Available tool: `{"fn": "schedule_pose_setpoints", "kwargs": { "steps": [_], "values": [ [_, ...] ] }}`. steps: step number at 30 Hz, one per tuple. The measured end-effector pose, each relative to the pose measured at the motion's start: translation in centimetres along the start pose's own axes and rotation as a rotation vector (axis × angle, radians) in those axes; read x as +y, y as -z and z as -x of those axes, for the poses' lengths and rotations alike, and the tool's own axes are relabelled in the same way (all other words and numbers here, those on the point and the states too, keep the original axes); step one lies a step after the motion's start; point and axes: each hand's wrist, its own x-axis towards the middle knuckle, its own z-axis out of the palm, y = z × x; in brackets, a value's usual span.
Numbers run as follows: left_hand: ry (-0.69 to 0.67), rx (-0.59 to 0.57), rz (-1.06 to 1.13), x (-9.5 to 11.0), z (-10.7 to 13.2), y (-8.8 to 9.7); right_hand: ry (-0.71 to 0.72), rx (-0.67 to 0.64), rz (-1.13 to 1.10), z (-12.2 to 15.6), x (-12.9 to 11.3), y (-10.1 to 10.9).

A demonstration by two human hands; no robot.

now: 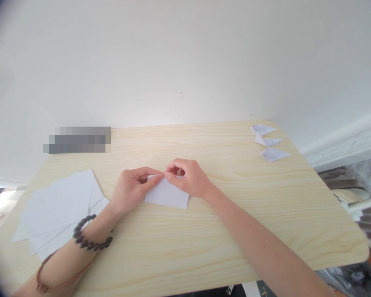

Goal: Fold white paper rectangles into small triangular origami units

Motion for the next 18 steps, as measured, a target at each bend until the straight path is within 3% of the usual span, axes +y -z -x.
{"fn": "schedule_pose_setpoints", "kwargs": {
  "steps": [6, 18],
  "values": [
    [0.02, -0.021, 0.044, -0.5, -0.4, 0.4, -0.034, -0.099, -0.008, -0.1, 0.2, 0.5],
    [0.165, 0.114, 0.202, -0.6, -0.9, 1.1, -0.161, -0.243, -0.122, 0.0, 1.6, 3.9]
  ]
}}
